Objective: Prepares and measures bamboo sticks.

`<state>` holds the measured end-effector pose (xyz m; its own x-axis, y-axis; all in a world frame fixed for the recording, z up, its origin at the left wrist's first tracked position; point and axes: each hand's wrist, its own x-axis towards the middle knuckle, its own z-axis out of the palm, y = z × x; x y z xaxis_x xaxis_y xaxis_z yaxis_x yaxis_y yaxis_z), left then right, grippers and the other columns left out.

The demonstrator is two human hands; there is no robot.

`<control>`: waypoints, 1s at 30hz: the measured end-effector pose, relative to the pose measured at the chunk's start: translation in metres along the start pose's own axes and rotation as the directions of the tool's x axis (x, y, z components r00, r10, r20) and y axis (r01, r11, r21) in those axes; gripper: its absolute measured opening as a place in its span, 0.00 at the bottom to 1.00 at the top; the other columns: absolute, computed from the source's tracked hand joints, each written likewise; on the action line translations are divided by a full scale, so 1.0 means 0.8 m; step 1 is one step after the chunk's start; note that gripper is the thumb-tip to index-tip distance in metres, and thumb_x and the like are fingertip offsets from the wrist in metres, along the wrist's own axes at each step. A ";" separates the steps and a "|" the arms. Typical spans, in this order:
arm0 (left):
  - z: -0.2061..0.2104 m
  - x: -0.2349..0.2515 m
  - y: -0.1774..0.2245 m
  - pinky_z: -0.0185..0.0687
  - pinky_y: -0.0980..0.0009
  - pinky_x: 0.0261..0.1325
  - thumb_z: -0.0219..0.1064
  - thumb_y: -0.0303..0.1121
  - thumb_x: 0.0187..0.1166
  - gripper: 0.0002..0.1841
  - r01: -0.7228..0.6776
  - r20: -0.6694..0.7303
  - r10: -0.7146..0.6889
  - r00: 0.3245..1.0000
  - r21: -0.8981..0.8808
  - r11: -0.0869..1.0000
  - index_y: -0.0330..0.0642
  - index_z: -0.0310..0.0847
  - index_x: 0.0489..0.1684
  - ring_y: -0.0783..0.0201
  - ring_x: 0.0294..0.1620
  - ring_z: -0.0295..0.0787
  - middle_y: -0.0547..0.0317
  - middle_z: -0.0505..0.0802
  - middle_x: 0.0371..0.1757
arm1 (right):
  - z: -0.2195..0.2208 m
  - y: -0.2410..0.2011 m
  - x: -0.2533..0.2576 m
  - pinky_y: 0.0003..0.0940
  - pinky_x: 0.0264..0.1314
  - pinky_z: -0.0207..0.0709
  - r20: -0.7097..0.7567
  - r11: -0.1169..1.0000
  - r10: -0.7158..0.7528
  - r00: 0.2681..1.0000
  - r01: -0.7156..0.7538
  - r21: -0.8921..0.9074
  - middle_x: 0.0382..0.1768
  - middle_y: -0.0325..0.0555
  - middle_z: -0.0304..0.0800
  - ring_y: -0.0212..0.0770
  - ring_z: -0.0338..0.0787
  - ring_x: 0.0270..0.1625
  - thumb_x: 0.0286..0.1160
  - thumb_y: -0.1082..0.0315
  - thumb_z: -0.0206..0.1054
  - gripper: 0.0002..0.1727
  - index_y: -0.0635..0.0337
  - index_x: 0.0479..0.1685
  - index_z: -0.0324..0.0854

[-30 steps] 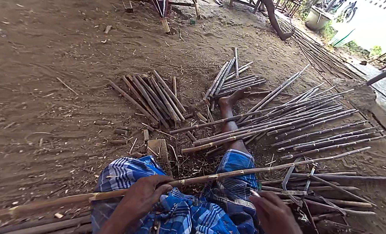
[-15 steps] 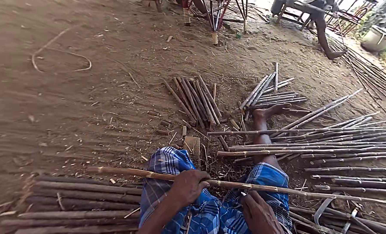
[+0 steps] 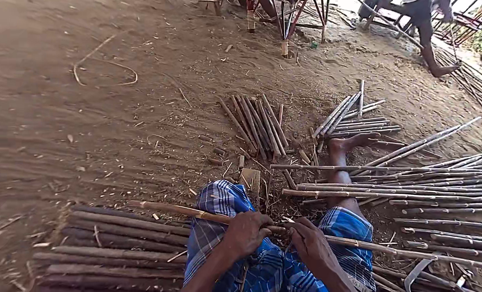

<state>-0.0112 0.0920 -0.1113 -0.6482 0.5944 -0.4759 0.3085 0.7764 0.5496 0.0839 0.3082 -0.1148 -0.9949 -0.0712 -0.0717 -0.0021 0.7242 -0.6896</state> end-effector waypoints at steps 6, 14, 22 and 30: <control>0.001 0.002 0.003 0.75 0.54 0.72 0.59 0.52 0.86 0.16 0.001 -0.001 -0.001 1.000 0.024 1.000 0.67 0.88 0.65 0.61 0.64 0.86 0.66 0.93 0.58 | 0.004 -0.005 0.003 0.25 0.48 0.88 -0.064 0.969 0.193 0.979 -0.179 0.172 0.44 0.29 0.97 0.24 0.93 0.42 0.76 0.59 0.71 0.12 0.45 0.55 0.93; 0.019 0.001 0.013 0.67 0.54 0.75 0.54 0.69 0.81 0.27 0.015 -0.074 -0.006 0.997 0.124 0.992 0.66 0.89 0.59 0.66 0.58 0.87 0.71 0.95 0.53 | 0.027 -0.014 -0.005 0.23 0.32 0.83 -0.248 0.974 0.227 0.942 -0.224 0.041 0.26 0.27 0.91 0.23 0.87 0.26 0.68 0.55 0.75 0.08 0.46 0.40 0.92; 0.030 0.001 0.014 0.65 0.56 0.75 0.53 0.66 0.82 0.24 0.033 -0.164 -0.005 0.986 0.167 0.985 0.68 0.91 0.55 0.69 0.54 0.87 0.74 0.95 0.49 | 0.039 -0.013 -0.010 0.22 0.31 0.82 -0.279 0.984 0.177 0.944 -0.177 0.026 0.24 0.27 0.91 0.22 0.87 0.25 0.68 0.57 0.76 0.06 0.46 0.37 0.92; 0.042 -0.002 -0.001 0.69 0.54 0.65 0.58 0.65 0.75 0.20 -0.011 -0.417 0.104 0.903 0.220 0.975 0.71 0.95 0.39 0.74 0.38 0.86 0.80 0.93 0.33 | 0.004 -0.007 -0.017 0.30 0.29 0.87 -0.013 0.840 0.371 0.929 -0.329 0.431 0.34 0.34 0.95 0.31 0.91 0.27 0.68 0.55 0.81 0.15 0.50 0.49 0.91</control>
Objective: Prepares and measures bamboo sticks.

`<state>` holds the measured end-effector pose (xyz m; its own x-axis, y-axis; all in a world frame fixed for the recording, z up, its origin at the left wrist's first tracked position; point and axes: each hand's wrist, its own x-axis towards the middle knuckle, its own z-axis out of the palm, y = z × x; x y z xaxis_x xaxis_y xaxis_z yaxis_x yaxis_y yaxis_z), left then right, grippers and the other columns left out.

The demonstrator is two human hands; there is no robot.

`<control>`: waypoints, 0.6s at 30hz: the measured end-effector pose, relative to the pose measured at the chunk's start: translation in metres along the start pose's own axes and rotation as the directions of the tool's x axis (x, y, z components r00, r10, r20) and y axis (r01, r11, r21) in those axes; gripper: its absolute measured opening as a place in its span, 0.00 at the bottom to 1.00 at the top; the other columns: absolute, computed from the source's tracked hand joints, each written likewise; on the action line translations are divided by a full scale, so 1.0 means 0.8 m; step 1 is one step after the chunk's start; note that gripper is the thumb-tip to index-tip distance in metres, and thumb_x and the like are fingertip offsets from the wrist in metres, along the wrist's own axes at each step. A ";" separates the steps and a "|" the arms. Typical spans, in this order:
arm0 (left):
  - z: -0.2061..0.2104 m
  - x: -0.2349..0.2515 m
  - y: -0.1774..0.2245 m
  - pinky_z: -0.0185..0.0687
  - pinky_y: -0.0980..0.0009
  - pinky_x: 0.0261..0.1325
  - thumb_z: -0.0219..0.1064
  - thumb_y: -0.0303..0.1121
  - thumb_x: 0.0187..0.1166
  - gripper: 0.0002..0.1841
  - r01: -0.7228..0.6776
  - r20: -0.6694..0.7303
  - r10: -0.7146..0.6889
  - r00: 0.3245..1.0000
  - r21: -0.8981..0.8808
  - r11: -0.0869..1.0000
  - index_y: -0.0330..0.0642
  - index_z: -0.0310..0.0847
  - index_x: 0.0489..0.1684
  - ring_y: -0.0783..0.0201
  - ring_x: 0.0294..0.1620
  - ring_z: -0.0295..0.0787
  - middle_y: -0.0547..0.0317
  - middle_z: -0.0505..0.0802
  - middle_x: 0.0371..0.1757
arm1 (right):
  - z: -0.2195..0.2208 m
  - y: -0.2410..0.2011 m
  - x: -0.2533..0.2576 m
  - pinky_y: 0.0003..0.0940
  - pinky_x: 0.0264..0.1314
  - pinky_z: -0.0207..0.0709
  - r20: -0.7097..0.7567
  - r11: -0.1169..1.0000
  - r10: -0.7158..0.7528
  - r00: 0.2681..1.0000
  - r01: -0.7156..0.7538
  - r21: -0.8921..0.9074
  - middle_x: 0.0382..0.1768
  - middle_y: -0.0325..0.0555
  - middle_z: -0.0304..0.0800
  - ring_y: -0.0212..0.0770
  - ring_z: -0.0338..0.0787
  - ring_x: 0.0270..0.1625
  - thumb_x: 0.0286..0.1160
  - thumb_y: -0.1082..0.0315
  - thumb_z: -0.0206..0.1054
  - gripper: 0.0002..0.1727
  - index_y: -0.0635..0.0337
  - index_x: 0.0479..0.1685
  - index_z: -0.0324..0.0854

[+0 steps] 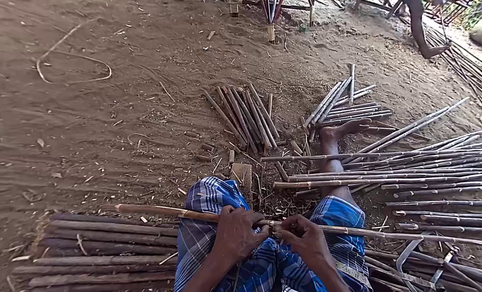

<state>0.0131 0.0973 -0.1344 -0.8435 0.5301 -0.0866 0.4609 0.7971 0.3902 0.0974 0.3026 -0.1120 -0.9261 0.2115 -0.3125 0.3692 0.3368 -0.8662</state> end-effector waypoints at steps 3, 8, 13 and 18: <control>-0.014 -0.003 -0.027 0.72 0.52 0.63 0.61 0.62 0.73 0.17 -0.048 -0.081 0.049 0.996 0.016 0.999 0.71 0.95 0.36 0.75 0.35 0.86 0.81 0.93 0.31 | -0.038 -0.002 0.001 0.32 0.25 0.82 0.066 0.986 0.120 0.991 -0.126 0.107 0.36 0.40 0.96 0.36 0.89 0.25 0.64 0.59 0.83 0.17 0.52 0.52 0.91; -0.029 -0.004 -0.070 0.71 0.52 0.61 0.63 0.60 0.70 0.14 -0.102 -0.148 0.104 0.983 0.018 0.995 0.72 0.95 0.33 0.75 0.35 0.84 0.83 0.91 0.30 | -0.063 0.011 0.014 0.34 0.33 0.89 0.056 0.994 0.098 0.994 -0.095 -0.056 0.46 0.30 0.98 0.34 0.92 0.30 0.66 0.57 0.83 0.17 0.42 0.56 0.92; -0.019 -0.012 -0.083 0.71 0.53 0.60 0.63 0.63 0.69 0.16 -0.070 -0.120 0.070 0.990 0.005 0.998 0.74 0.95 0.35 0.74 0.40 0.85 0.85 0.92 0.31 | -0.060 0.001 0.021 0.32 0.42 0.91 0.036 0.937 0.204 0.978 -0.184 -0.297 0.48 0.25 0.98 0.28 0.94 0.35 0.74 0.58 0.77 0.11 0.40 0.54 0.93; -0.035 -0.010 -0.038 0.66 0.40 0.77 0.61 0.56 0.70 0.25 -0.101 -0.040 0.101 0.994 -0.014 0.995 0.63 0.89 0.64 0.60 0.71 0.83 0.72 0.92 0.61 | -0.055 0.000 0.015 0.32 0.48 0.91 -0.001 0.915 0.177 0.984 -0.164 -0.368 0.49 0.24 0.97 0.26 0.95 0.41 0.76 0.58 0.74 0.11 0.40 0.54 0.92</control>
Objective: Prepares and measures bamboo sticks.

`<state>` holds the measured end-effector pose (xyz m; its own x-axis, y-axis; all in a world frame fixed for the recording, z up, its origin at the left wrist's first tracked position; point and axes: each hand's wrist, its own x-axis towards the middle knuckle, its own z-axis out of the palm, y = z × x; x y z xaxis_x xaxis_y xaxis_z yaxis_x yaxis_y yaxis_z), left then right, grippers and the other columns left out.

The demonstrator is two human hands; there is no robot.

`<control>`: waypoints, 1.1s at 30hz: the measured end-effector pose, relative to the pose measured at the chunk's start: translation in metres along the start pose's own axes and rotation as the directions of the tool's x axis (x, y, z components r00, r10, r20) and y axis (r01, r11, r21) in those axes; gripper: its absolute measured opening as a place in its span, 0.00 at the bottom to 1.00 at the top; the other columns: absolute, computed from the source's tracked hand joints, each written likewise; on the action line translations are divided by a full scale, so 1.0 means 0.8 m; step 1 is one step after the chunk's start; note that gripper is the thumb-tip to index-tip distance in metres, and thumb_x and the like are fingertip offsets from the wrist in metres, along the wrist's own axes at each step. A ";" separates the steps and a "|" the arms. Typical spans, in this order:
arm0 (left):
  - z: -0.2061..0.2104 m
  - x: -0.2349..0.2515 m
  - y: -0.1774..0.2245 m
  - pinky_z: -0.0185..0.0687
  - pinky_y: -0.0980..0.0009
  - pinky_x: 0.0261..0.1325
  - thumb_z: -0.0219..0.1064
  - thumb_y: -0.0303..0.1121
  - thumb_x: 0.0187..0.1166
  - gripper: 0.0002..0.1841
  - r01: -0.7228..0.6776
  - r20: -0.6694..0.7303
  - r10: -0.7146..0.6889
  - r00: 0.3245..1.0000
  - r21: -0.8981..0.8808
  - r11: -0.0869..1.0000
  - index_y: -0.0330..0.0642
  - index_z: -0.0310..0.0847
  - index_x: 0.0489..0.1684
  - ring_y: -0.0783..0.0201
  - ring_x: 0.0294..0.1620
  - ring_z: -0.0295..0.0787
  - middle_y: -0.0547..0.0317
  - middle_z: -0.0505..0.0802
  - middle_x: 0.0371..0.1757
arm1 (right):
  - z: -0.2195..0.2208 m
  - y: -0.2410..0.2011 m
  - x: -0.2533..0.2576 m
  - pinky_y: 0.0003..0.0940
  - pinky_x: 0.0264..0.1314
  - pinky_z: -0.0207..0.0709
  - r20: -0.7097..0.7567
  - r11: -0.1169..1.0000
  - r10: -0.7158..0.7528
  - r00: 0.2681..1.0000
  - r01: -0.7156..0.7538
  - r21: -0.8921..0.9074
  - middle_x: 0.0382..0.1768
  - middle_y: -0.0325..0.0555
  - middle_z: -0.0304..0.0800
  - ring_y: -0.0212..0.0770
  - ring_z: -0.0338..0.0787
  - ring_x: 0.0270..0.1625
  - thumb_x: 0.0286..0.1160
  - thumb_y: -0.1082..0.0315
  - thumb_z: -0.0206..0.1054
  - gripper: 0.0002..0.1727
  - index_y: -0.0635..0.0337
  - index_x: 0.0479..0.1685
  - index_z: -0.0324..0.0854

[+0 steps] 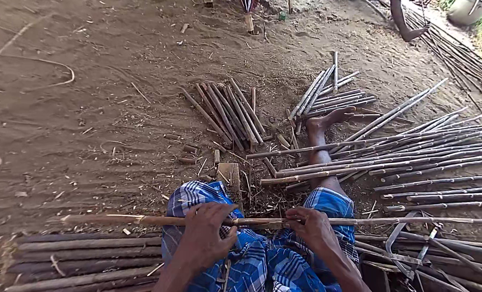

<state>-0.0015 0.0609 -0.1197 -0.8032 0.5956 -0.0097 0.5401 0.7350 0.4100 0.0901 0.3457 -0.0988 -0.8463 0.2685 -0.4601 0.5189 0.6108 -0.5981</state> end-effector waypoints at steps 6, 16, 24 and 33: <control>0.043 0.041 0.088 0.71 0.50 0.80 0.54 0.66 0.84 0.32 -0.081 0.217 0.103 0.971 -0.107 0.991 0.54 0.85 0.72 0.59 0.69 0.87 0.63 0.93 0.65 | 0.003 0.003 0.002 0.32 0.53 0.90 -0.027 0.997 -0.052 0.998 0.051 -0.049 0.48 0.22 0.97 0.24 0.95 0.46 0.76 0.56 0.73 0.11 0.36 0.55 0.92; 0.085 0.032 0.111 0.80 0.59 0.71 0.60 0.43 0.86 0.12 -0.267 -0.176 0.256 0.950 -0.036 0.963 0.57 0.92 0.48 0.64 0.66 0.86 0.69 0.92 0.58 | 0.009 0.008 0.000 0.32 0.58 0.89 -0.069 0.993 -0.106 0.992 0.101 -0.067 0.47 0.24 0.97 0.23 0.94 0.49 0.76 0.56 0.73 0.11 0.37 0.54 0.93; 0.063 0.029 0.093 0.82 0.59 0.66 0.63 0.52 0.80 0.15 -0.184 -0.143 0.176 0.974 -0.046 0.982 0.54 0.89 0.39 0.65 0.64 0.86 0.69 0.91 0.59 | 0.013 0.012 -0.002 0.32 0.60 0.87 -0.088 0.987 -0.143 0.986 0.136 -0.083 0.47 0.24 0.97 0.24 0.94 0.50 0.76 0.57 0.72 0.11 0.40 0.54 0.93; 0.073 0.023 0.116 0.85 0.60 0.66 0.62 0.36 0.82 0.10 -0.273 -0.182 0.262 0.948 -0.040 0.961 0.49 0.91 0.43 0.61 0.61 0.89 0.63 0.93 0.55 | 0.010 0.012 -0.002 0.31 0.58 0.88 -0.064 0.989 -0.129 0.990 0.124 -0.077 0.46 0.25 0.97 0.24 0.94 0.48 0.76 0.54 0.73 0.12 0.39 0.55 0.92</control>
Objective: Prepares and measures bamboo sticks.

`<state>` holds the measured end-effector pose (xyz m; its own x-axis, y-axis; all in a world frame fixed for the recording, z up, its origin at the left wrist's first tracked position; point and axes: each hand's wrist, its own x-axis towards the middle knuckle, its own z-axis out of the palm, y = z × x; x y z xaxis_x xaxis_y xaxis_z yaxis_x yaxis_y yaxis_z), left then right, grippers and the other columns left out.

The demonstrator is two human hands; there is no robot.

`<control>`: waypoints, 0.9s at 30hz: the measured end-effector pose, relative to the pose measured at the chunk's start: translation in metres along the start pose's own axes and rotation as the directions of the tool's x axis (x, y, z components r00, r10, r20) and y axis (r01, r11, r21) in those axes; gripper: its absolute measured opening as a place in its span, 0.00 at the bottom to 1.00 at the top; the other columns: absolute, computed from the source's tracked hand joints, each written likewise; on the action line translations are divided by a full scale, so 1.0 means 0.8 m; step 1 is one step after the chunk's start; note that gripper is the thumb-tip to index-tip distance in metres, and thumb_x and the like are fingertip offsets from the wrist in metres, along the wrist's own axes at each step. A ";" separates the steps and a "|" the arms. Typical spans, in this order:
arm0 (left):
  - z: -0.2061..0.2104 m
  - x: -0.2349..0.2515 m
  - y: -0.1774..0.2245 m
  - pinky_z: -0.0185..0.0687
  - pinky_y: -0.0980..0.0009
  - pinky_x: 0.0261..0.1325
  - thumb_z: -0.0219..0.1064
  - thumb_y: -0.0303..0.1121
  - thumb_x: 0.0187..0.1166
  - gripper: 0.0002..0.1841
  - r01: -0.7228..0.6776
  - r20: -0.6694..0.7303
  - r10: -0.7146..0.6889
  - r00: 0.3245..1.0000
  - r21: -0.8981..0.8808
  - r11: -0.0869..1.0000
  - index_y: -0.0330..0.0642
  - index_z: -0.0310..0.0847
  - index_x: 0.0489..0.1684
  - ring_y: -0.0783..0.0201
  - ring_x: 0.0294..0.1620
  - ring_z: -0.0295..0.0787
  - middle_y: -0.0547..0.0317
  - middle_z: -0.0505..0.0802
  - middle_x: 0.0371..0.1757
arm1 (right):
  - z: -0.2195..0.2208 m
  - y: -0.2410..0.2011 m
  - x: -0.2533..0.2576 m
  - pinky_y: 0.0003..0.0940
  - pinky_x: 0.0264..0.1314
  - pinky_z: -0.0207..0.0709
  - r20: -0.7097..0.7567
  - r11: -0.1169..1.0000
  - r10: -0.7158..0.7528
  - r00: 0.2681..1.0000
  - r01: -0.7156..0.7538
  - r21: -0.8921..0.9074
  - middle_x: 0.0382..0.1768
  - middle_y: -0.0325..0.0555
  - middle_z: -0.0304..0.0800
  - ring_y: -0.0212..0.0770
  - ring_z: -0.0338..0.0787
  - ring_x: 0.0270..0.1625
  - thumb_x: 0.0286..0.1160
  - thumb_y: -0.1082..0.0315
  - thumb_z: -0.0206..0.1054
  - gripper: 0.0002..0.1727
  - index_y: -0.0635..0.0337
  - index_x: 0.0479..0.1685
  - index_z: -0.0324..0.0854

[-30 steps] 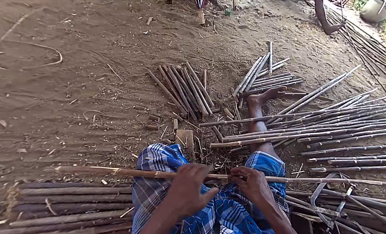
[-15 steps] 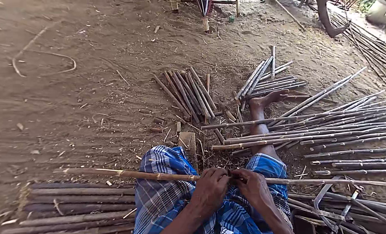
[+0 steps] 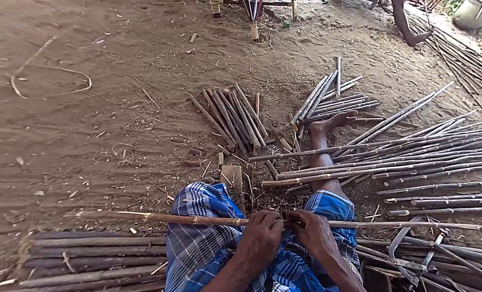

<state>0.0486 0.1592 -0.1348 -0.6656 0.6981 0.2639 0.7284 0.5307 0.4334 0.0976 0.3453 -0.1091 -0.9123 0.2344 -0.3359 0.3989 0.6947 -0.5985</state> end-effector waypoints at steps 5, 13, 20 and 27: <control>-0.032 -0.011 -0.037 0.87 0.71 0.62 0.66 0.40 0.86 0.09 0.123 0.229 0.013 0.973 -0.571 0.812 0.54 0.93 0.49 0.72 0.56 0.89 0.65 0.93 0.55 | 0.002 -0.002 0.000 0.32 0.57 0.88 0.008 0.999 0.010 1.000 -0.010 0.032 0.46 0.25 0.97 0.24 0.94 0.47 0.76 0.55 0.73 0.11 0.39 0.53 0.92; -0.024 -0.004 -0.038 0.89 0.65 0.42 0.65 0.54 0.83 0.16 0.268 0.197 -0.238 0.951 -0.141 0.953 0.53 0.90 0.41 0.68 0.39 0.89 0.65 0.89 0.44 | 0.005 -0.003 -0.001 0.30 0.59 0.88 -0.003 1.000 0.007 1.000 -0.007 0.027 0.48 0.25 0.97 0.23 0.94 0.50 0.76 0.57 0.72 0.11 0.40 0.55 0.92; -0.033 0.010 -0.007 0.90 0.57 0.40 0.63 0.57 0.82 0.17 0.367 0.259 -0.409 0.875 0.196 0.909 0.65 0.95 0.50 0.61 0.43 0.93 0.67 0.93 0.49 | 0.005 0.006 -0.006 0.33 0.53 0.88 -0.079 0.999 -0.048 0.996 0.050 0.021 0.45 0.25 0.97 0.25 0.94 0.44 0.83 0.52 0.65 0.13 0.39 0.56 0.92; -0.032 0.025 -0.017 0.76 0.53 0.65 0.71 0.59 0.69 0.17 0.516 0.399 -0.498 0.770 0.069 0.854 0.62 0.94 0.42 0.62 0.58 0.85 0.69 0.92 0.48 | -0.029 0.010 -0.006 0.35 0.16 0.75 -0.365 0.855 -0.016 0.931 0.202 0.477 0.14 0.41 0.79 0.39 0.78 0.13 0.80 0.52 0.66 0.16 0.54 0.31 0.80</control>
<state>0.0212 0.1539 -0.1131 -0.8101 0.4654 -0.3565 0.2896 0.8464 0.4469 0.1034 0.3654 -0.0956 -0.8895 0.4554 -0.0372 0.2011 0.3171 -0.9268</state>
